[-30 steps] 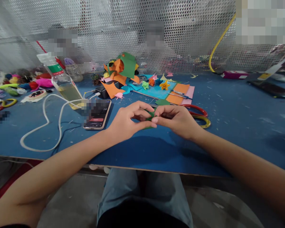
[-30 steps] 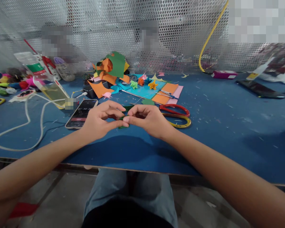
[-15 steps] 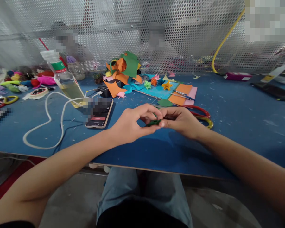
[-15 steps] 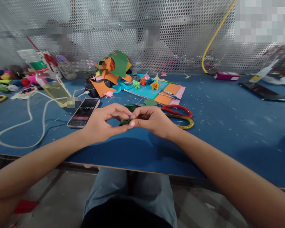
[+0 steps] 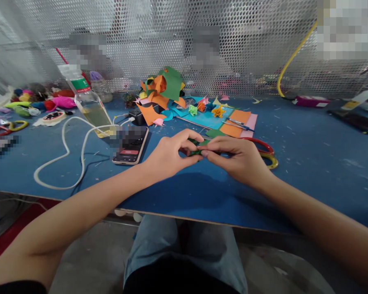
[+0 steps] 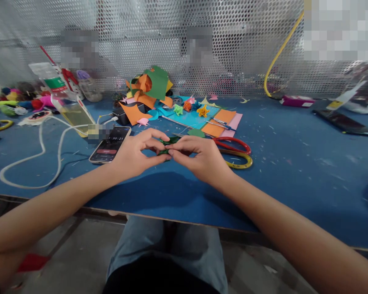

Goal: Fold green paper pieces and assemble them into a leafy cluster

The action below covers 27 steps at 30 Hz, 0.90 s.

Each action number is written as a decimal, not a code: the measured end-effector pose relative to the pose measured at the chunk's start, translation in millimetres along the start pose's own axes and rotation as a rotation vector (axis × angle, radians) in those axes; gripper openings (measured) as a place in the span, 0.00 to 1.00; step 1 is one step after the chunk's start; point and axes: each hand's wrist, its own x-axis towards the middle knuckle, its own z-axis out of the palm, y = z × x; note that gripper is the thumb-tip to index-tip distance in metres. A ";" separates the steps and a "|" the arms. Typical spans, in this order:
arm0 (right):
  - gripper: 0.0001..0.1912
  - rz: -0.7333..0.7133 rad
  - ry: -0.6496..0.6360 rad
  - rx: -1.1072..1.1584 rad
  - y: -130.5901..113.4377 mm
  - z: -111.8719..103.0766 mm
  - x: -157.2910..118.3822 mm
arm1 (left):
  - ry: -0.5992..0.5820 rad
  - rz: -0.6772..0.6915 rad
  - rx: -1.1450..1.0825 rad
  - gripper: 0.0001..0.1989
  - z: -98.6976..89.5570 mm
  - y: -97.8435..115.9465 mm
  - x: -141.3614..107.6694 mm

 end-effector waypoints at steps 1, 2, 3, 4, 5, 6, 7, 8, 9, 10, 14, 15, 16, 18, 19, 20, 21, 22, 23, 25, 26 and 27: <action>0.04 0.020 0.010 0.009 0.4 1.0 0.2 | 0.007 0.008 0.024 0.14 0.2 -0.3 -0.2; 0.03 0.042 0.013 0.022 0.7 1.7 0.4 | 0.014 0.019 0.042 0.13 0.3 -0.6 -0.3; 0.03 0.059 0.008 0.040 0.7 2.0 0.6 | 0.020 0.032 0.056 0.13 0.2 -0.7 -0.3; 0.02 0.069 -0.002 0.060 0.6 2.0 0.8 | 0.025 0.048 0.067 0.13 0.0 -0.5 -0.2; 0.02 0.072 -0.013 0.080 0.4 1.7 1.0 | 0.033 0.064 0.076 0.13 -0.3 -0.1 -0.2; 0.02 0.070 -0.024 0.098 0.1 1.0 1.0 | 0.040 0.078 0.082 0.12 -0.7 0.6 -0.2; 0.03 0.065 -0.034 0.112 -0.1 0.3 1.0 | 0.045 0.090 0.087 0.12 -1.2 1.5 -0.3; 0.03 0.055 -0.044 0.122 -0.2 -0.6 1.0 | 0.050 0.099 0.091 0.12 -1.7 2.6 -0.5; 0.03 0.043 -0.053 0.127 -0.1 -1.4 0.9 | 0.054 0.106 0.093 0.12 -2.2 3.6 -0.8; 0.04 0.028 -0.060 0.127 0.1 -2.2 0.7 | 0.057 0.113 0.093 0.12 -2.5 4.4 -1.1; 0.05 -0.039 -0.066 0.086 1.2 -4.2 0.4 | 0.073 0.150 0.081 0.12 -2.7 5.7 -2.7; 0.05 -0.050 -0.063 0.073 1.0 -4.5 0.4 | 0.077 0.161 0.085 0.11 -2.6 5.6 -2.9; 0.05 -0.057 -0.057 0.061 0.6 -4.8 0.4 | 0.084 0.171 0.097 0.11 -2.6 5.4 -3.0; 0.05 -0.071 -0.035 0.036 -0.8 -5.2 0.2 | 0.116 0.190 0.137 0.09 -2.8 5.2 -2.8; 0.04 -0.080 -0.020 0.020 -1.7 -5.2 0.0 | 0.136 0.200 0.159 0.09 -3.0 5.1 -2.5; 0.03 -0.094 0.000 -0.001 -2.5 -5.2 -0.4 | 0.154 0.210 0.178 0.08 -3.3 5.0 -2.1; 0.04 -0.110 0.020 -0.025 -3.3 -5.1 -0.8 | 0.168 0.219 0.191 0.09 -3.6 4.8 -1.6; 0.05 -0.126 0.042 -0.052 -3.9 -4.9 -1.4 | 0.174 0.228 0.199 0.09 -3.9 4.6 -1.1; 0.06 -0.140 0.065 -0.077 -4.3 -4.6 -1.9 | 0.173 0.235 0.203 0.09 -4.2 4.4 -0.7; 0.07 -0.149 0.106 -0.106 -4.7 -3.9 -3.0 | 0.165 0.238 0.204 0.09 -4.3 3.7 -0.2; 0.08 -0.144 0.119 -0.110 -4.8 -3.5 -3.5 | 0.163 0.237 0.202 0.09 -4.3 3.3 -0.1; 0.08 -0.133 0.129 -0.110 -4.8 -3.0 -4.0 | 0.162 0.237 0.199 0.09 -4.1 2.9 -0.1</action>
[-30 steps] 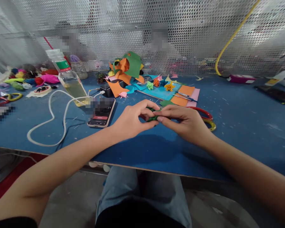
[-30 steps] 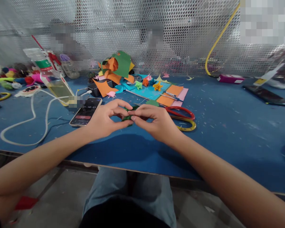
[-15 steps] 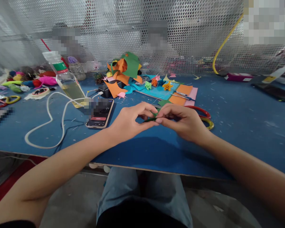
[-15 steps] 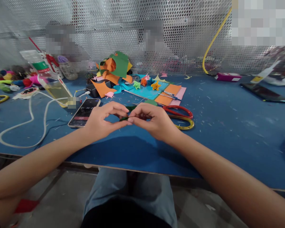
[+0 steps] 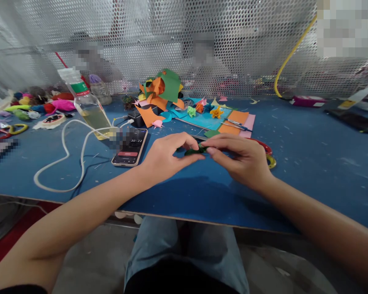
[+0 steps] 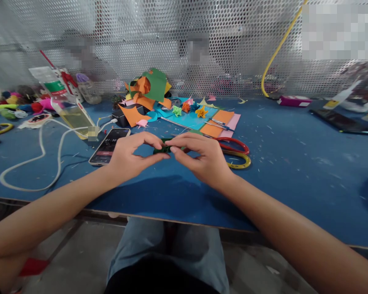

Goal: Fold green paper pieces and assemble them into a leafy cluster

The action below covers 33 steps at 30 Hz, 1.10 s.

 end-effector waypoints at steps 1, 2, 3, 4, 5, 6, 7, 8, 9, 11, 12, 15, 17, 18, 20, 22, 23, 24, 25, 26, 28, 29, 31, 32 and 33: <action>0.08 0.015 0.010 0.003 -0.1 0.5 -0.5 | 0.000 -0.001 -0.002 0.08 0.2 -0.4 -0.1; 0.08 0.030 0.023 0.009 -0.1 1.0 -1.1 | -0.001 -0.001 -0.002 0.07 0.5 -0.7 -0.3; 0.09 0.045 0.040 0.021 -0.1 1.6 -1.7 | -0.001 0.000 0.000 0.06 0.7 -1.0 -0.5; 0.09 0.060 0.057 0.038 0.0 2.3 -2.3 | -0.001 0.002 0.006 0.05 0.8 -1.1 -0.6; 0.11 0.073 0.072 0.060 0.1 3.1 -2.9 | -0.002 0.004 0.017 0.04 0.9 -1.1 -0.8; 0.12 0.086 0.081 0.082 0.2 3.8 -3.5 | -0.001 0.008 0.028 0.03 1.0 -0.9 -1.0; 0.14 0.101 0.086 0.101 0.5 4.6 -4.0 | -0.001 0.014 0.036 0.04 1.0 -0.6 -1.2; 0.15 0.117 0.086 0.111 0.7 5.3 -4.5 | -0.001 0.018 0.040 0.04 1.1 -0.1 -1.5; 0.16 0.133 0.087 0.111 1.0 6.0 -4.9 | -0.003 0.021 0.041 0.04 1.1 0.4 -1.8; 0.16 0.148 0.094 0.100 1.7 7.3 -5.5 | -0.012 0.023 0.033 0.04 1.2 1.5 -2.6; 0.16 0.150 0.100 0.098 2.0 7.9 -5.7 | -0.017 0.024 0.027 0.04 1.4 2.0 -2.9; 0.17 0.145 0.127 0.131 2.2 9.0 -5.7 | -0.021 0.018 -0.001 0.03 1.9 2.7 -3.2; 0.17 0.164 0.139 0.164 1.5 9.2 -5.3 | -0.009 -0.010 -0.033 0.03 2.2 3.0 -2.9; 0.18 0.175 0.138 0.182 1.1 9.1 -5.0 | -0.002 -0.031 -0.055 0.03 2.4 3.3 -2.6; 0.18 0.195 0.137 0.218 0.1 8.8 -4.5 | 0.007 -0.087 -0.114 0.03 2.5 4.1 -1.7; 0.19 0.212 0.129 0.255 -0.4 8.5 -4.2 | 0.008 -0.152 -0.198 0.04 2.3 5.2 -0.7; 0.20 0.220 0.122 0.270 -0.4 8.4 -4.0 | 0.007 -0.184 -0.248 0.05 2.2 5.7 0.0; 0.20 0.228 0.114 0.282 -0.3 8.4 -3.8 | 0.002 -0.217 -0.295 0.06 1.9 6.1 0.6; 0.20 0.236 0.108 0.292 -0.1 8.3 -3.5 | -0.007 -0.248 -0.338 0.07 1.7 6.2 1.3; 0.20 0.242 0.107 0.304 0.3 8.1 -3.1 | -0.022 -0.278 -0.375 0.09 1.4 5.9 2.0; 0.19 0.250 0.122 0.337 1.1 7.5 -1.5 | -0.076 -0.336 -0.426 0.13 0.8 4.2 3.3; 0.19 0.252 0.137 0.353 1.7 6.9 -0.5 | -0.103 -0.362 -0.441 0.14 0.6 2.9 3.9; 0.16 0.258 0.157 0.369 3.4 5.4 1.9 | -0.132 -0.401 -0.455 0.13 0.4 -0.3 5.0; 0.14 0.263 0.153 0.371 4.5 4.6 2.9 | -0.133 -0.415 -0.453 0.12 0.3 -1.8 5.5; 0.12 0.270 0.136 0.370 5.9 3.9 3.8 | -0.128 -0.424 -0.442 0.11 0.1 -3.0 6.0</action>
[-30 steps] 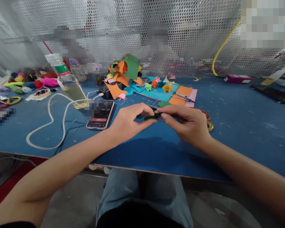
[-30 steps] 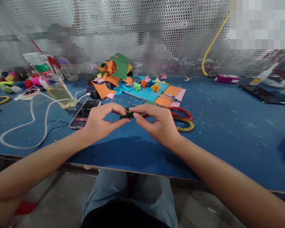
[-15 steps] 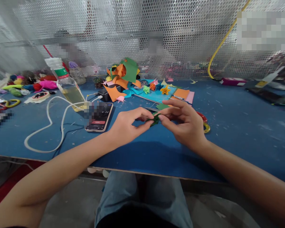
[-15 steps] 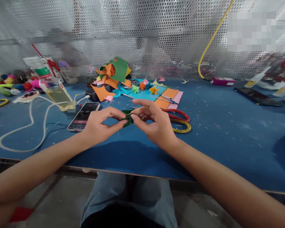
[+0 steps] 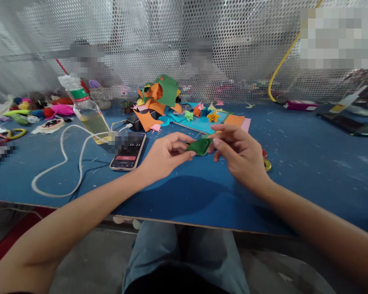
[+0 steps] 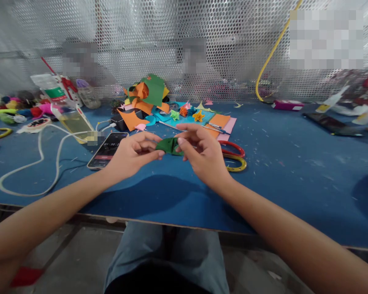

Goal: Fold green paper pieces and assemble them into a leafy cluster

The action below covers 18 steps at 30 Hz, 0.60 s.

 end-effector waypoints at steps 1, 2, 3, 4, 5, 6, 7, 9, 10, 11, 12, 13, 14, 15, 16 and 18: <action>0.11 0.013 -0.022 -0.009 0.9 -0.9 0.9 | 0.009 -0.007 0.021 0.10 -0.6 -0.5 0.7; 0.11 0.027 -0.051 -0.021 2.0 -1.5 1.4 | 0.013 -0.014 0.054 0.08 -1.0 -0.7 1.3; 0.12 0.038 -0.082 -0.034 3.1 -1.7 1.4 | 0.011 -0.020 0.093 0.07 -1.2 -0.8 1.6; 0.14 0.044 -0.114 -0.050 4.2 -1.6 0.9 | 0.003 -0.027 0.133 0.06 -1.2 -0.8 1.7; 0.18 0.041 -0.146 -0.072 5.1 -1.1 -0.1 | -0.007 -0.031 0.167 0.06 -1.2 -0.9 1.6; 0.22 0.028 -0.174 -0.097 5.9 -0.2 -1.3 | -0.021 -0.034 0.191 0.07 -0.9 -1.2 1.3; 0.25 0.008 -0.201 -0.123 6.6 0.8 -2.7 | -0.030 -0.038 0.204 0.07 -0.7 -1.5 0.9; 0.29 -0.046 -0.236 -0.180 7.5 2.8 -5.1 | -0.034 -0.047 0.221 0.08 0.0 -2.5 0.2; 0.30 -0.074 -0.243 -0.207 7.9 3.6 -5.9 | -0.031 -0.052 0.227 0.08 0.2 -2.9 -0.1; 0.30 -0.100 -0.245 -0.228 8.3 4.2 -6.4 | -0.027 -0.057 0.231 0.07 0.4 -3.3 -0.3; 0.30 -0.119 -0.243 -0.242 8.6 4.6 -6.5 | -0.027 -0.060 0.231 0.07 0.5 -3.6 -0.4; 0.28 -0.133 -0.237 -0.252 8.9 4.8 -6.3 | -0.031 -0.061 0.226 0.06 0.5 -3.8 -0.3; 0.26 -0.140 -0.228 -0.260 9.0 4.8 -6.0 | -0.038 -0.061 0.218 0.05 0.5 -3.9 -0.2; 0.23 -0.142 -0.220 -0.265 9.0 4.7 -5.7 | -0.047 -0.060 0.208 0.05 0.3 -3.9 -0.1; 0.21 -0.140 -0.212 -0.270 8.8 4.6 -5.5 | -0.055 -0.059 0.201 0.06 0.2 -3.8 0.0; 0.19 -0.141 -0.203 -0.275 7.9 4.3 -5.3 | -0.066 -0.056 0.200 0.07 -0.2 -3.3 0.1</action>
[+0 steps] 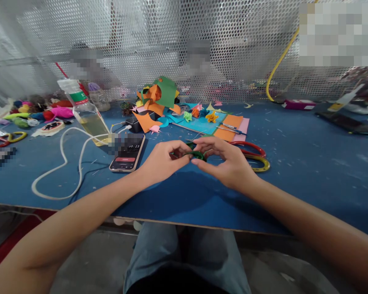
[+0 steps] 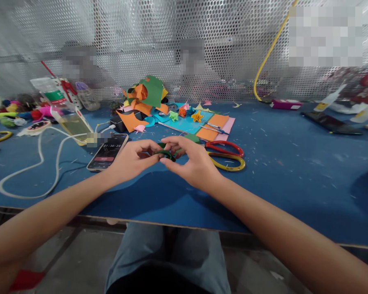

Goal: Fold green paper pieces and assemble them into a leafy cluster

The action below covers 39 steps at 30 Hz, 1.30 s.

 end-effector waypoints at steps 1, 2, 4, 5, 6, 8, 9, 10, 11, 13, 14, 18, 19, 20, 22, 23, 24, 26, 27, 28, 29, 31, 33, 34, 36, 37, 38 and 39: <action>0.18 -0.006 0.002 -0.003 -0.6 -0.3 0.0 | 0.000 0.002 0.009 0.07 -0.2 0.3 -0.1; 0.18 -0.014 0.006 -0.006 -1.1 -0.5 -0.1 | 0.003 0.003 0.023 0.07 -0.4 0.5 -0.2; 0.18 -0.032 0.017 -0.019 -2.0 -0.8 -0.2 | 0.017 0.014 0.048 0.05 -0.5 0.7 -0.6; 0.17 -0.038 0.023 -0.027 -2.1 -0.8 -0.2 | 0.025 0.024 0.056 0.05 -0.5 0.7 -0.7; 0.17 -0.043 0.027 -0.035 -1.9 -0.7 -0.2 | 0.034 0.039 0.061 0.05 -0.3 0.5 -0.8; 0.18 -0.052 0.033 -0.041 -0.6 -0.3 -0.1 | 0.058 0.084 0.067 0.04 0.2 -0.3 -0.9; 0.18 -0.059 0.034 -0.039 0.2 0.0 0.1 | 0.077 0.116 0.070 0.04 0.6 -0.8 -0.9; 0.18 -0.067 0.033 -0.035 1.1 0.2 0.2 | 0.098 0.152 0.074 0.04 1.0 -1.4 -0.8; 0.19 -0.075 0.032 -0.031 1.9 0.4 0.5 | 0.115 0.191 0.077 0.04 1.5 -2.1 -0.7; 0.18 -0.092 0.025 -0.033 3.1 0.3 1.1 | 0.145 0.278 0.092 0.04 2.1 -3.7 -0.5; 0.18 -0.100 0.024 -0.042 3.6 0.1 1.6 | 0.163 0.330 0.112 0.04 2.1 -4.5 -0.4; 0.13 -0.163 0.022 -0.137 7.3 0.3 3.5 | 0.194 0.663 0.335 0.03 0.1 -8.9 -1.8; 0.11 -0.182 0.012 -0.172 9.4 0.9 3.8 | 0.154 0.749 0.413 0.04 -0.4 -10.3 -2.6; 0.10 -0.195 -0.012 -0.209 12.0 1.7 4.0 | 0.091 0.815 0.491 0.05 -0.7 -11.8 -3.5; 0.11 -0.191 -0.113 -0.286 18.3 3.2 4.0 | -0.061 0.852 0.621 0.08 0.1 -15.3 -5.3; 0.10 -0.174 -0.192 -0.319 21.5 3.5 4.0 | -0.134 0.825 0.667 0.09 1.3 -17.1 -6.0; 0.10 -0.156 -0.281 -0.344 24.3 3.1 4.0 | -0.193 0.774 0.691 0.09 2.7 -18.7 -6.4; 0.08 -0.140 -0.454 -0.371 27.4 -0.4 4.0 | -0.278 0.620 0.675 0.09 5.8 -20.9 -6.0; 0.08 -0.146 -0.512 -0.376 27.5 -3.4 4.0 | -0.308 0.535 0.640 0.08 7.0 -21.3 -5.3; 0.08 -0.160 -0.554 -0.376 26.5 -7.0 3.9 | -0.333 0.457 0.595 0.08 7.9 -21.2 -4.3; 0.08 -0.171 -0.567 -0.377 24.6 -10.9 3.7 | -0.353 0.390 0.545 0.07 8.3 -20.7 -3.2; 0.07 -0.160 -0.634 -0.351 19.5 -17.4 3.2 | -0.388 0.297 0.456 0.06 8.1 -18.9 -1.0; 0.05 -0.103 -0.656 -0.324 14.8 -20.1 2.7 | -0.404 0.216 0.384 0.06 7.4 -16.9 0.5; 0.07 -0.065 -0.659 -0.317 13.2 -19.7 2.6 | -0.407 0.171 0.354 0.06 7.0 -16.0 0.9; 0.09 0.004 -0.653 -0.319 11.7 -16.7 2.9 | -0.408 0.080 0.301 0.06 6.7 -14.4 1.4; 0.09 0.027 -0.651 -0.321 11.5 -14.8 3.2 | -0.405 0.039 0.278 0.06 6.6 -13.7 1.6; 0.08 0.042 -0.650 -0.321 11.3 -13.0 3.5 | -0.403 0.005 0.258 0.06 6.7 -13.1 1.9; 0.08 0.049 -0.651 -0.320 10.9 -11.7 3.8 | -0.401 -0.023 0.241 0.05 6.7 -12.5 2.3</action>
